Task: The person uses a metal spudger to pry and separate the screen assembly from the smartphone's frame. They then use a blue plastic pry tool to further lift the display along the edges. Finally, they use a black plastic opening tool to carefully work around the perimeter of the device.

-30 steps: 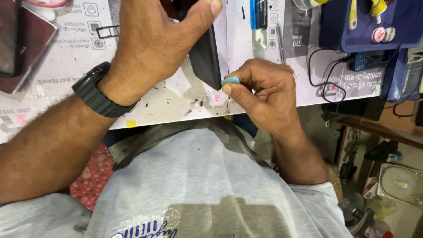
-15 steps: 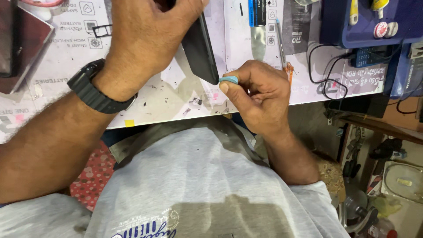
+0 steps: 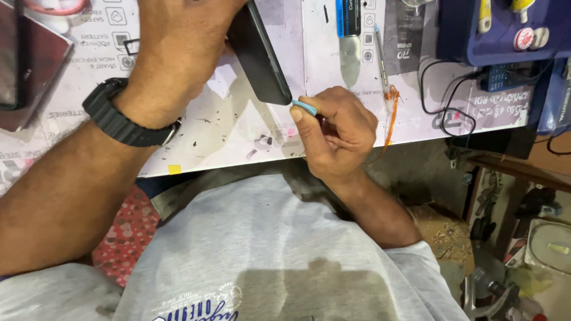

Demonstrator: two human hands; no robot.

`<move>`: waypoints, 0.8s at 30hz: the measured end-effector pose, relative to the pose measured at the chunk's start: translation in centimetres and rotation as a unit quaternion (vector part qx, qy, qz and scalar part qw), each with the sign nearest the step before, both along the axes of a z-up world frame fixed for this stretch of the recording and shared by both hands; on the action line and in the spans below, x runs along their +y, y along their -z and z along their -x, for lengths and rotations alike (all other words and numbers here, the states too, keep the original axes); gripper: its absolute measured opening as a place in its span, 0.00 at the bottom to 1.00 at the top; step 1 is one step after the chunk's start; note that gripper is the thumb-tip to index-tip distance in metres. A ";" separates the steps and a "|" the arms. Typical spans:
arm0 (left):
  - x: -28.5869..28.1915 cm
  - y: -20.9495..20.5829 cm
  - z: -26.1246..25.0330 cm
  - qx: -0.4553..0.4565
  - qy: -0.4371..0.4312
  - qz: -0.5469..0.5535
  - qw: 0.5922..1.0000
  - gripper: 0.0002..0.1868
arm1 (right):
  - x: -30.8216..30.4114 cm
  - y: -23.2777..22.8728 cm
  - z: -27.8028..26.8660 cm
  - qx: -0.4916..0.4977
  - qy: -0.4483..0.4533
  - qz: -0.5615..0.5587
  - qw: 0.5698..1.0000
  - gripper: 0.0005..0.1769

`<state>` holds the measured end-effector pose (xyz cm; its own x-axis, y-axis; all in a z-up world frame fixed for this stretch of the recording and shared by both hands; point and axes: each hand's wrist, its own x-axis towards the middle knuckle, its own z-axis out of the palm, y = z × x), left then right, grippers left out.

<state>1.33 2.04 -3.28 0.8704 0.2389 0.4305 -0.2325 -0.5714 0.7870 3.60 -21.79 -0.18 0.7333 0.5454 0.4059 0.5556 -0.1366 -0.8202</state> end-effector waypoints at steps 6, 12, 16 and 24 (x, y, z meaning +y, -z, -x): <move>-0.9 -2.0 0.1 0.123 -0.030 0.323 0.938 0.13 | 0.3 1.7 0.3 0.003 0.023 -0.046 0.999 0.08; -1.1 -3.0 -0.3 0.130 -0.025 0.365 0.922 0.10 | 0.3 1.6 0.3 0.025 0.020 -0.053 0.998 0.08; -1.0 -3.2 -0.2 0.140 -0.027 0.352 0.925 0.10 | 0.4 1.7 0.3 0.017 0.010 -0.056 0.998 0.08; -0.7 -3.8 0.0 0.122 -0.026 0.243 0.962 0.14 | -0.5 -0.4 -0.2 0.182 -0.017 -0.021 0.983 0.04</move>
<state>1.35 1.32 0.49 0.9126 0.4069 0.0409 0.0125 -0.1277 0.9917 3.76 -22.26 0.26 0.8157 0.5609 0.1414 0.2270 -0.0855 -0.9701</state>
